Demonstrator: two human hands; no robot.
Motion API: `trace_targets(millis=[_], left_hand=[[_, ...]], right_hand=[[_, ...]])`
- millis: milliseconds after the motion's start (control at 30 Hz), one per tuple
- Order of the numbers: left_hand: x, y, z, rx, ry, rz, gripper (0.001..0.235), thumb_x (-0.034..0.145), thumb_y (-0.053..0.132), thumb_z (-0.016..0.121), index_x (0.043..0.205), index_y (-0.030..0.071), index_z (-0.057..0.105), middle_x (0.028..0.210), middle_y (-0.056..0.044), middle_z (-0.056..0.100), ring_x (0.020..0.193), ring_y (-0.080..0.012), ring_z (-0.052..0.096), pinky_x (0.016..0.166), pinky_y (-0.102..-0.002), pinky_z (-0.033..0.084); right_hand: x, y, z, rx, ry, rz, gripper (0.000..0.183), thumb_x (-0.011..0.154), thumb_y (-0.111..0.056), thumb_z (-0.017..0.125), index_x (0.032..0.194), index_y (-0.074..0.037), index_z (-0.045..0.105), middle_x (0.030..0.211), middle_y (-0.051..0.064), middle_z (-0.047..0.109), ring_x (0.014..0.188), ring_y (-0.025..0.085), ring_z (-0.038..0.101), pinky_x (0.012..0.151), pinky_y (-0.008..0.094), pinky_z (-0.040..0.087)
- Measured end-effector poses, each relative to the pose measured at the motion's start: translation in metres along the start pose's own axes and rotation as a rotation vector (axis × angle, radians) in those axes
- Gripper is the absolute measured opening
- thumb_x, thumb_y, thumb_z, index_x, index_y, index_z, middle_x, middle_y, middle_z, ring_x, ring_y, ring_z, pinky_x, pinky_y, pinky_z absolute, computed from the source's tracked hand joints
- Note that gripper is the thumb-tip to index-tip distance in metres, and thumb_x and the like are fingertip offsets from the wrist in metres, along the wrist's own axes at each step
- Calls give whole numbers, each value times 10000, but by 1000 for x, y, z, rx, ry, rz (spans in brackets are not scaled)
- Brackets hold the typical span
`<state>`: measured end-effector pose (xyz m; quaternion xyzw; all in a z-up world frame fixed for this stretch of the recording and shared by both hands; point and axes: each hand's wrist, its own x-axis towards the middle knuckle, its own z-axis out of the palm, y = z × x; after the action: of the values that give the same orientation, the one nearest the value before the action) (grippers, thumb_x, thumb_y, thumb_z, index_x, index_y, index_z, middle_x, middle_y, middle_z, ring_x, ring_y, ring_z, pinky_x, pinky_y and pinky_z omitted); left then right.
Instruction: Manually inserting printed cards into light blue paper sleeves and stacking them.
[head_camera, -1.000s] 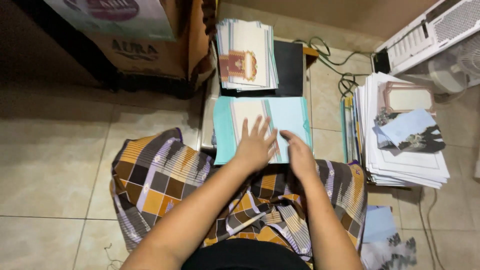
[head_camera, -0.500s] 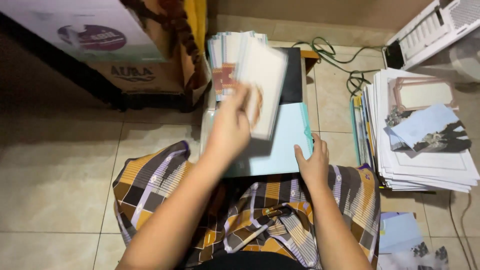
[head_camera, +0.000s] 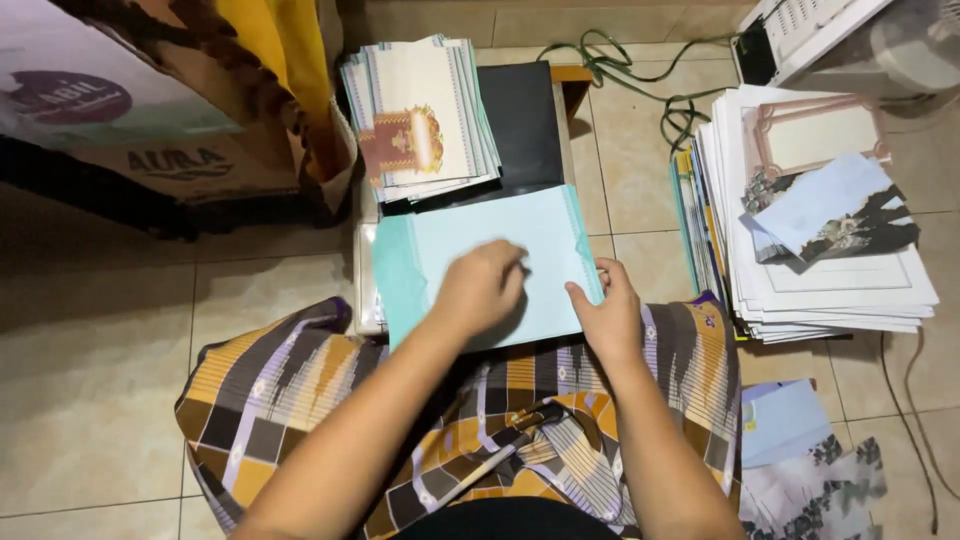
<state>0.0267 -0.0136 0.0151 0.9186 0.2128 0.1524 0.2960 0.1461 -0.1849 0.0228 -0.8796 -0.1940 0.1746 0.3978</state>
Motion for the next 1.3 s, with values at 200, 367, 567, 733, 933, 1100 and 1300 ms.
trace_targets(millis=[200, 367, 567, 733, 933, 1100, 1300], left_hand=[[-15, -3, -1, -466, -45, -45, 125, 930, 211, 642, 961, 124, 728, 722, -68, 692, 722, -231, 700, 697, -353, 562], [-8, -26, 17, -792, -118, -76, 200, 960, 312, 657, 984, 127, 729, 757, -64, 733, 731, -170, 672, 739, -327, 542], [-7, -51, 23, -1024, -114, -80, 337, 967, 391, 685, 1036, 69, 758, 771, -66, 703, 720, -132, 597, 726, -311, 565], [-7, -48, 17, -1097, -69, -62, 249, 965, 283, 713, 1020, 43, 750, 769, -79, 690, 702, -128, 615, 709, -291, 570], [-6, -43, 12, -1219, -40, -128, 276, 910, 162, 789, 1130, 21, 703, 927, -79, 681, 815, -129, 676, 731, -270, 592], [-8, -38, 17, -1208, -32, -106, 428, 839, 77, 827, 1209, -20, 635, 1024, -106, 663, 886, -138, 681, 744, -234, 579], [-7, -57, 19, -1368, 48, -141, 883, 807, 44, 571, 1615, 84, 219, 1432, -179, 508, 1193, -259, 547, 952, -382, 531]], right_hand=[[-15, 0, -14, 173, -38, -18, 455, 889, -78, 719, 1321, -13, 593, 1052, 97, 621, 943, 207, 632, 846, 377, 550], [-52, -32, -2, -52, 138, -687, 469, 810, 44, 663, 1277, 11, 636, 1166, 191, 603, 1036, 428, 652, 866, 494, 557], [-67, -42, 15, -198, 60, -969, 581, 751, 50, 714, 1323, -22, 643, 1197, 122, 563, 1078, 317, 627, 889, 409, 571], [-65, -43, 8, -111, 60, -962, 587, 747, 27, 744, 1321, 13, 623, 1217, 152, 539, 1110, 350, 608, 933, 441, 554], [-40, -28, -9, 216, 284, -707, 728, 1063, -541, 105, 1418, -17, 465, 1373, 179, 441, 1297, 312, 429, 1108, 448, 299], [-43, -21, 13, 51, 316, -942, 712, 1065, -521, 150, 1344, -13, 565, 1416, 208, 469, 1353, 405, 432, 1134, 516, 268], [-58, -57, 25, -206, -14, -814, 429, 1058, -96, 335, 1438, 3, 507, 1462, 278, 490, 1406, 480, 375, 1151, 578, 222]])
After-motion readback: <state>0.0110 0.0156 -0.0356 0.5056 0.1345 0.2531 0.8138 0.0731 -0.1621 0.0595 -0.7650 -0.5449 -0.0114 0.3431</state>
